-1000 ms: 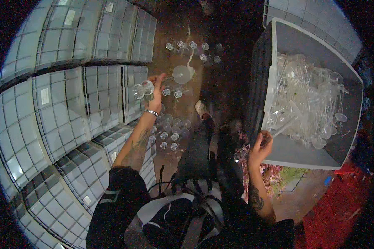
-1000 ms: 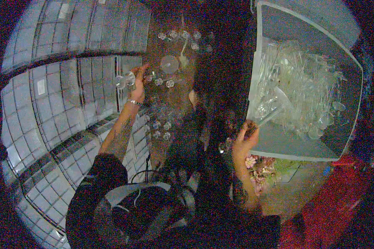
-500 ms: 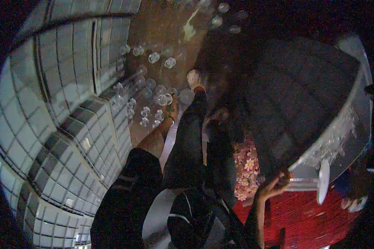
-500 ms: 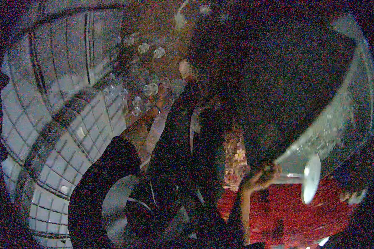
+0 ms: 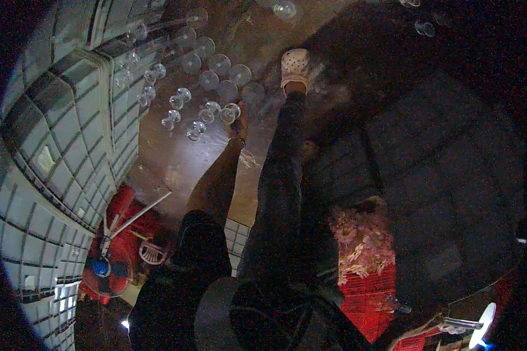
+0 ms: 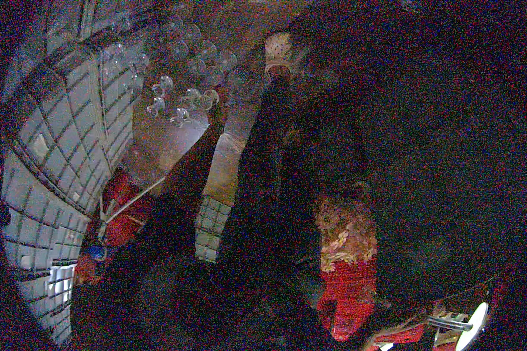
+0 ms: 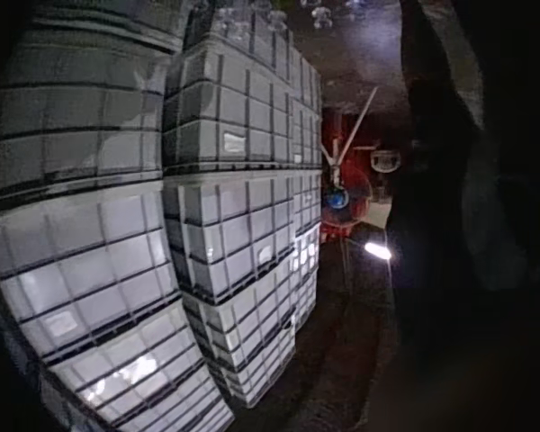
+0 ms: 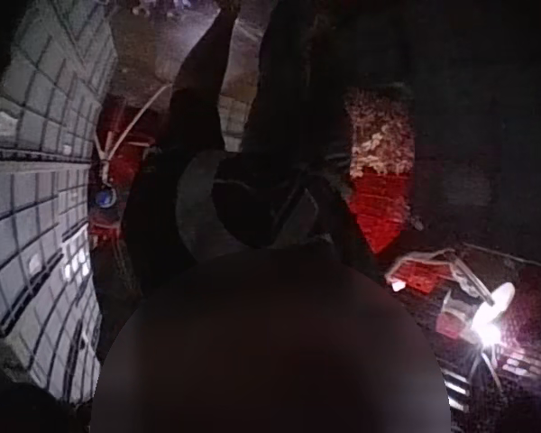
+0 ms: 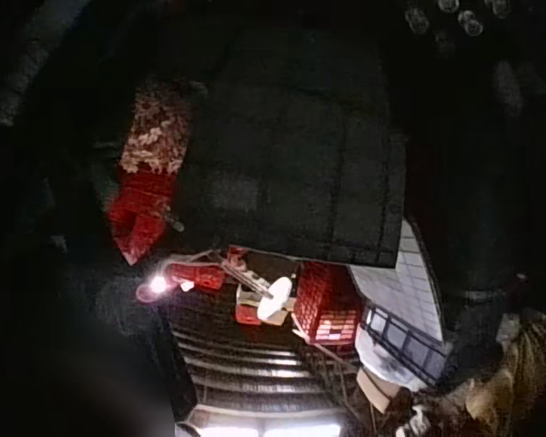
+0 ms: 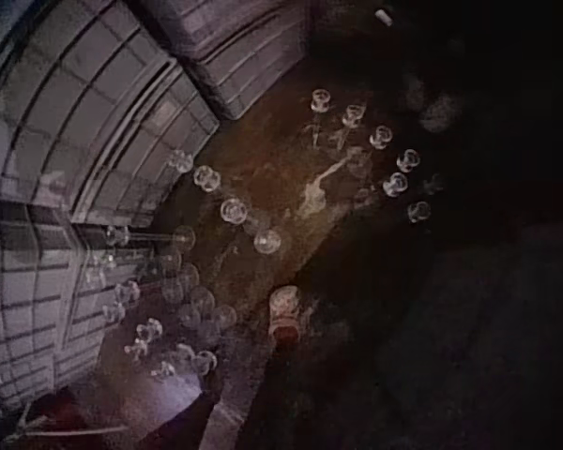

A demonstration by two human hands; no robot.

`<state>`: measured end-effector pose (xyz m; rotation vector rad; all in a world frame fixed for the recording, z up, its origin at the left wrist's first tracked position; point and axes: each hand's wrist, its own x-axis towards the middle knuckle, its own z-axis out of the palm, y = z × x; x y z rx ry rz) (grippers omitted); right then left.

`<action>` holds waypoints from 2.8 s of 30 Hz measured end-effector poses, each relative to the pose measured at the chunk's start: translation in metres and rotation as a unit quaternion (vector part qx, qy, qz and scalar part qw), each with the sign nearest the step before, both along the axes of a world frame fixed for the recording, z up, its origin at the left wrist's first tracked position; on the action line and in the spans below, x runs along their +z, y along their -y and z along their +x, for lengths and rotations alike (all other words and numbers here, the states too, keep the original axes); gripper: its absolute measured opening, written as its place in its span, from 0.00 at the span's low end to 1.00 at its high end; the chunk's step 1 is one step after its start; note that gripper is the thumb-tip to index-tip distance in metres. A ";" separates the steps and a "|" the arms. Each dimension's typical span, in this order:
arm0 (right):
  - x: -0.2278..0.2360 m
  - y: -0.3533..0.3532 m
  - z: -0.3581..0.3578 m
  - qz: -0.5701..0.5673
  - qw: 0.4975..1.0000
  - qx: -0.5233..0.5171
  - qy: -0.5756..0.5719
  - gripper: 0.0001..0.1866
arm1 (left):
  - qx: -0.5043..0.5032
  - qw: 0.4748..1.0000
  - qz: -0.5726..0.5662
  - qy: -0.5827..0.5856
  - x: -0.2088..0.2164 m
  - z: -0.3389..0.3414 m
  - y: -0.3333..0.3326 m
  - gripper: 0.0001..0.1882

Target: The person assembles clear plastic flower holders by inserting stems into circular bases. They repeatedly pick up stems and bases from a bin and the floor, connect them, and place the assembled units on the floor.

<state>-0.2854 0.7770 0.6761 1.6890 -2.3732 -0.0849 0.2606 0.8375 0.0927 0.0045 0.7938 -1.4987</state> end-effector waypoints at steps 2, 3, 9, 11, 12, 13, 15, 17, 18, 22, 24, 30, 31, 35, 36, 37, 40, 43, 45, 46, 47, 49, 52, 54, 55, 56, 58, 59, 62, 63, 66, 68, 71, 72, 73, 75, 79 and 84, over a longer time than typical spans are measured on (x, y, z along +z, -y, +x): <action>0.001 -0.005 -0.003 0.001 1.000 0.020 -0.019 0.21 | -0.003 0.999 -0.045 -0.023 -0.014 -0.015 -0.004 0.30; 0.004 -0.006 -0.004 -0.001 0.999 0.032 -0.028 0.21 | 0.015 0.999 -0.032 -0.039 -0.023 -0.024 -0.010 0.31; -0.003 -0.011 -0.029 -0.010 0.996 0.083 -0.015 0.22 | 0.186 0.934 0.304 0.041 -0.116 -0.003 -0.088 0.33; -0.021 -0.001 -0.046 -0.013 0.994 0.111 0.012 0.22 | 0.092 0.914 0.177 0.352 -0.122 0.009 -0.110 0.35; -0.013 -0.009 -0.043 -0.011 0.994 0.111 -0.006 0.23 | 0.105 0.966 0.110 0.211 -0.125 -0.010 -0.103 0.35; -0.006 -0.015 -0.039 -0.003 0.994 0.108 -0.032 0.23 | 0.115 0.990 0.047 0.060 -0.112 -0.033 -0.094 0.36; 0.016 -0.025 -0.030 0.014 0.992 0.099 -0.071 0.23 | 0.112 0.989 0.053 -0.077 -0.087 -0.064 -0.058 0.36; 0.016 -0.028 -0.038 0.014 0.992 0.107 -0.070 0.24 | 0.106 0.980 0.167 -0.010 -0.076 -0.050 -0.039 0.35; 0.012 -0.022 -0.045 0.010 0.991 0.124 -0.057 0.24 | 0.098 0.980 0.174 0.015 -0.074 -0.039 -0.047 0.35; -0.005 -0.016 -0.068 0.007 0.989 0.148 -0.016 0.25 | 0.020 0.972 0.208 0.109 -0.085 -0.019 -0.081 0.34; -0.009 -0.015 -0.073 0.015 0.987 0.162 -0.006 0.25 | -0.115 0.950 0.232 0.176 -0.074 -0.018 -0.076 0.30; -0.007 -0.024 -0.038 0.005 0.996 0.063 0.057 0.26 | -0.545 0.678 0.248 0.427 0.057 -0.077 -0.028 0.17; -0.014 -0.006 -0.024 -0.008 0.989 0.007 0.146 0.25 | -0.524 0.651 0.247 0.491 0.078 -0.079 -0.025 0.16; -0.020 0.002 -0.003 0.047 0.972 -0.052 0.223 0.20 | -0.440 0.553 0.092 0.702 0.195 -0.155 0.072 0.11; -0.027 -0.004 0.000 0.011 0.966 -0.090 0.240 0.18 | -0.436 0.523 0.031 0.732 0.244 -0.179 0.104 0.10; -0.035 -0.010 0.003 -0.027 0.957 -0.127 0.258 0.16 | -0.475 0.470 -0.033 0.743 0.306 -0.204 0.137 0.11; -0.035 0.008 0.025 -0.051 0.934 -0.163 0.314 0.12 | -0.446 0.457 -0.296 0.711 0.426 -0.269 0.186 0.13; -0.037 0.033 0.044 -0.039 0.920 -0.209 0.330 0.10 | -0.504 0.487 -0.374 0.607 0.471 -0.326 0.171 0.17; -0.045 0.044 0.059 -0.021 0.913 -0.247 0.324 0.09 | -0.480 0.480 -0.418 0.604 0.492 -0.345 0.156 0.18; -0.055 0.048 0.070 -0.148 0.903 -0.222 0.336 0.09 | -0.468 0.473 -0.436 0.606 0.497 -0.352 0.148 0.19; -0.049 0.055 0.070 -0.106 0.900 -0.231 0.354 0.11 | -0.463 0.482 -0.436 0.603 0.494 -0.358 0.138 0.19; -0.033 0.067 0.070 -0.060 0.905 -0.234 0.351 0.13 | -0.463 0.492 -0.437 0.594 0.491 -0.361 0.125 0.19; -0.038 0.064 0.069 -0.091 0.916 -0.208 0.331 0.10 | -0.450 0.477 -0.461 0.599 0.506 -0.356 0.142 0.17; -0.019 0.064 0.071 0.023 0.887 -0.248 0.390 0.13 | -0.394 0.395 -0.469 0.684 0.515 -0.335 0.153 0.13; -0.018 0.065 0.071 -0.005 0.890 -0.229 0.394 0.11 | -0.377 0.367 -0.454 0.719 0.518 -0.329 0.157 0.12; -0.019 0.067 0.073 -0.034 0.892 -0.210 0.398 0.12 | -0.390 0.369 -0.413 0.736 0.513 -0.323 0.162 0.11; -0.018 0.067 0.073 -0.013 0.896 -0.220 0.386 0.13 | -0.513 0.419 -0.314 0.680 0.487 -0.312 0.162 0.10; -0.019 0.067 0.076 -0.001 0.897 -0.223 0.383 0.14 | -0.610 0.460 -0.243 0.598 0.460 -0.300 0.155 0.10; -0.030 0.054 0.081 -0.062 0.899 -0.236 0.363 0.12 | -0.565 0.586 -0.064 0.577 0.379 -0.274 0.208 0.08; -0.036 0.041 0.078 -0.071 0.881 -0.259 0.389 0.11 | -0.548 0.541 -0.079 0.633 0.346 -0.258 0.235 0.08; -0.028 0.051 0.081 -0.034 0.889 -0.258 0.376 0.11 | -0.464 0.382 -0.160 0.783 0.246 -0.224 0.315 0.16; -0.033 0.033 0.083 -0.051 0.917 -0.232 0.321 0.16 | -0.517 0.422 -0.125 0.734 0.168 -0.214 0.366 0.15; -0.030 0.010 0.082 0.001 0.935 -0.226 0.272 0.25 | -0.586 0.524 -0.066 0.615 0.068 -0.201 0.449 0.14; -0.036 0.008 0.076 0.002 0.943 -0.191 0.272 0.26 | -0.592 0.557 -0.038 0.581 0.042 -0.177 0.476 0.13; -0.039 0.005 0.073 0.001 0.949 -0.168 0.268 0.27 | -0.605 0.588 -0.030 0.536 0.025 -0.165 0.507 0.13; -0.036 0.005 0.068 0.089 0.944 -0.170 0.267 0.29 | -0.616 0.636 -0.020 0.464 0.005 -0.150 0.557 0.12; -0.017 -0.004 0.086 0.070 0.957 -0.200 0.200 0.32 | -0.634 0.609 0.079 0.470 0.021 -0.229 0.577 0.13; -0.014 0.000 0.089 0.055 0.955 -0.197 0.215 0.32 | -0.597 0.602 0.162 0.505 0.019 -0.235 0.595 0.19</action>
